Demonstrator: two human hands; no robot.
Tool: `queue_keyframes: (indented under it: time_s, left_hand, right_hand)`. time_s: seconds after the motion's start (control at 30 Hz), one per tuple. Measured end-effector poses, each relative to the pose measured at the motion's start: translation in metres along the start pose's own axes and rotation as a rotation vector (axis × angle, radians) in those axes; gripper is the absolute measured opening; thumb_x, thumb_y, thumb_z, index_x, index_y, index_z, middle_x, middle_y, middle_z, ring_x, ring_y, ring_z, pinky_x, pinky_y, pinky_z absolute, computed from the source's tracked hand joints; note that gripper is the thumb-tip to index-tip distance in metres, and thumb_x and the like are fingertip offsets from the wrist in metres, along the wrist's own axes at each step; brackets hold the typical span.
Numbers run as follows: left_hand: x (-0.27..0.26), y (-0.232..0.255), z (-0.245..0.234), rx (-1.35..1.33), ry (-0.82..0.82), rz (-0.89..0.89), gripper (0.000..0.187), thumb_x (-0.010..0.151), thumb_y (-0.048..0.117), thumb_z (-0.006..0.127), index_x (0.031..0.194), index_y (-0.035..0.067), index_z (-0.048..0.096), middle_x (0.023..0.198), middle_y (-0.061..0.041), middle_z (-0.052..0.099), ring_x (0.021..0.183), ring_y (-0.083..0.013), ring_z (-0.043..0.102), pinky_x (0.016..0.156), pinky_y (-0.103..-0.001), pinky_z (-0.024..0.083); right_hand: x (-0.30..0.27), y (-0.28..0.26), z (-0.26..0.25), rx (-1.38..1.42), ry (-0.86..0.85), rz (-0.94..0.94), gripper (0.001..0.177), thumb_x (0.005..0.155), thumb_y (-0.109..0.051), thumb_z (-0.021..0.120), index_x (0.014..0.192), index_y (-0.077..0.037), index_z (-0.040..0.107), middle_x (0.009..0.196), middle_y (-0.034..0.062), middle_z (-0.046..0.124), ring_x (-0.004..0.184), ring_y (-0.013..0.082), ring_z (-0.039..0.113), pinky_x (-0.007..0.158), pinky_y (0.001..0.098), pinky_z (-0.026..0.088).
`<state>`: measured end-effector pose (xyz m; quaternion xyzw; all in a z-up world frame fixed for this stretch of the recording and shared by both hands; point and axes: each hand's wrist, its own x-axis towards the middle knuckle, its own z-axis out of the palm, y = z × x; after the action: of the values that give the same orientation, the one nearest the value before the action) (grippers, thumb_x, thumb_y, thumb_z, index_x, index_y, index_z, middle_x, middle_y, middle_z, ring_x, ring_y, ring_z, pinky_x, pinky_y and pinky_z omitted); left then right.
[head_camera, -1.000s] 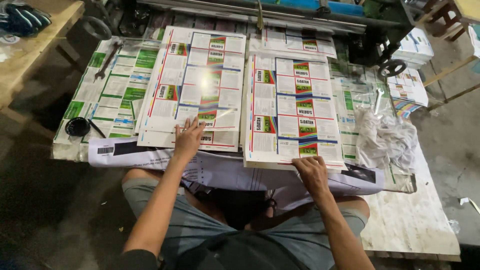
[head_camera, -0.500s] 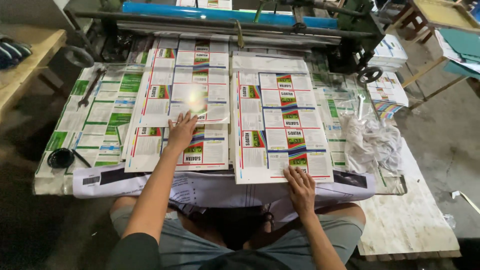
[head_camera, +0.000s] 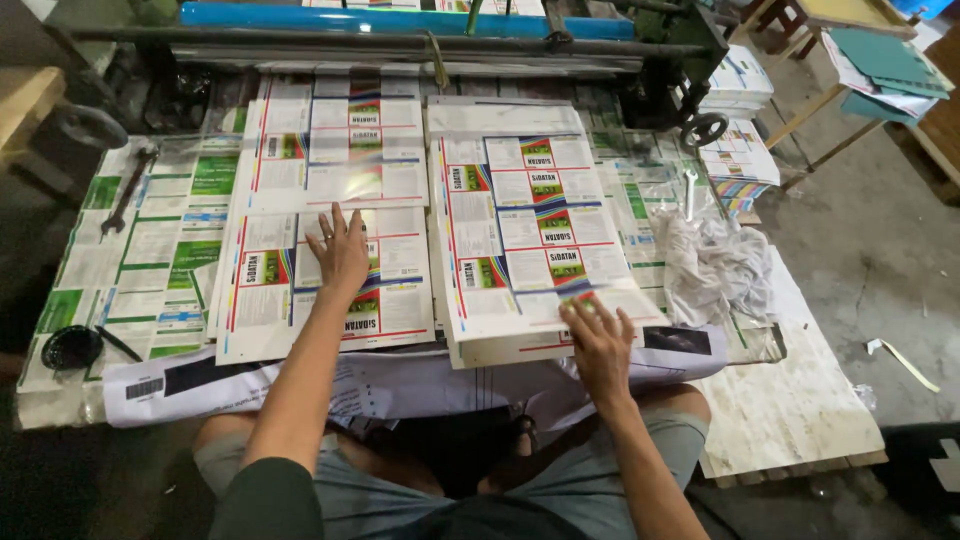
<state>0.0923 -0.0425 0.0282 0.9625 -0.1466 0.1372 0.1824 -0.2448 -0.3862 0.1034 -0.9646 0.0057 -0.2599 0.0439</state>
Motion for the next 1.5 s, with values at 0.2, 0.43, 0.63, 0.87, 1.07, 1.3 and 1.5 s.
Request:
queue_keyframes:
  time_s: [0.2, 0.43, 0.63, 0.87, 1.07, 1.3, 1.5]
  left_hand:
    - [-0.125, 0.021, -0.048, -0.096, 0.042, 0.089, 0.054, 0.099, 0.031, 0.063, 0.148, 0.012, 0.050, 0.166, -0.020, 0.032, 0.151, -0.0472, 0.031, 0.118, -0.067, 0.022]
    - [-0.191, -0.009, -0.067, -0.200, 0.006, 0.190, 0.061, 0.091, 0.032, 0.070, 0.146, 0.009, 0.054, 0.162, -0.020, 0.038, 0.146, -0.0458, 0.036, 0.118, -0.059, 0.028]
    - [-0.191, -0.017, -0.063, -0.148, -0.048, 0.243, 0.066, 0.083, 0.027, 0.077, 0.144, 0.014, 0.056, 0.157, -0.016, 0.044, 0.142, -0.0444, 0.044, 0.115, -0.056, 0.036]
    - [-0.185, -0.015, -0.073, -0.212, -0.067, 0.176, 0.058, 0.083, 0.023, 0.076, 0.139, 0.017, 0.063, 0.150, -0.011, 0.055, 0.139, -0.0382, 0.049, 0.115, -0.052, 0.038]
    - [-0.182, -0.022, -0.064, -0.218, -0.074, 0.178, 0.056, 0.084, 0.024, 0.075, 0.138, 0.016, 0.064, 0.146, -0.011, 0.059, 0.138, -0.0387, 0.051, 0.114, -0.052, 0.039]
    - [-0.185, -0.019, -0.067, -0.253, -0.034, 0.178, 0.036, 0.099, 0.021, 0.063, 0.134, 0.014, 0.067, 0.144, -0.012, 0.061, 0.138, -0.0386, 0.052, 0.113, -0.053, 0.040]
    - [-0.177, -0.015, -0.063, -0.073, 0.194, 0.255, 0.019, 0.102, 0.015, 0.063, 0.118, 0.009, 0.071, 0.136, -0.012, 0.067, 0.129, -0.0321, 0.060, 0.114, -0.055, 0.042]
  right_hand:
    - [-0.002, -0.028, 0.003, 0.011, 0.407, 0.112, 0.041, 0.104, -0.011, 0.065, 0.142, -0.025, 0.062, 0.147, -0.0024, 0.062, 0.141, 0.0220, 0.054, 0.120, 0.0513, 0.029]
    - [-0.028, -0.007, 0.081, 0.002, 0.006, 0.119, 0.047, 0.098, -0.019, 0.060, 0.144, -0.029, 0.058, 0.151, 0.0025, 0.057, 0.142, 0.0316, 0.048, 0.115, 0.0571, 0.028]
    - [0.028, 0.019, 0.096, 0.003, -0.077, 0.110, 0.049, 0.101, -0.023, 0.055, 0.150, -0.029, 0.053, 0.157, 0.0026, 0.051, 0.145, 0.0353, 0.044, 0.114, 0.0651, 0.026]
    - [0.104, 0.046, 0.114, 0.098, -0.198, 0.153, 0.044, 0.107, -0.031, 0.047, 0.150, -0.029, 0.051, 0.160, 0.0059, 0.045, 0.148, 0.0399, 0.036, 0.114, 0.0711, 0.021]
    - [0.148, 0.064, 0.134, 0.100, -0.237, 0.155, 0.042, 0.106, -0.036, 0.047, 0.148, -0.032, 0.051, 0.161, 0.0040, 0.044, 0.149, 0.0387, 0.036, 0.114, 0.0726, 0.022]
    - [0.194, 0.077, 0.150, 0.086, -0.286, 0.114, 0.044, 0.106, -0.035, 0.045, 0.150, -0.032, 0.047, 0.163, 0.0034, 0.042, 0.150, 0.0385, 0.036, 0.114, 0.0732, 0.024]
    - [0.190, 0.071, 0.155, 0.122, -0.345, 0.130, 0.054, 0.103, -0.034, 0.046, 0.156, -0.024, 0.040, 0.164, 0.0136, 0.033, 0.150, 0.0393, 0.027, 0.111, 0.0740, 0.021]
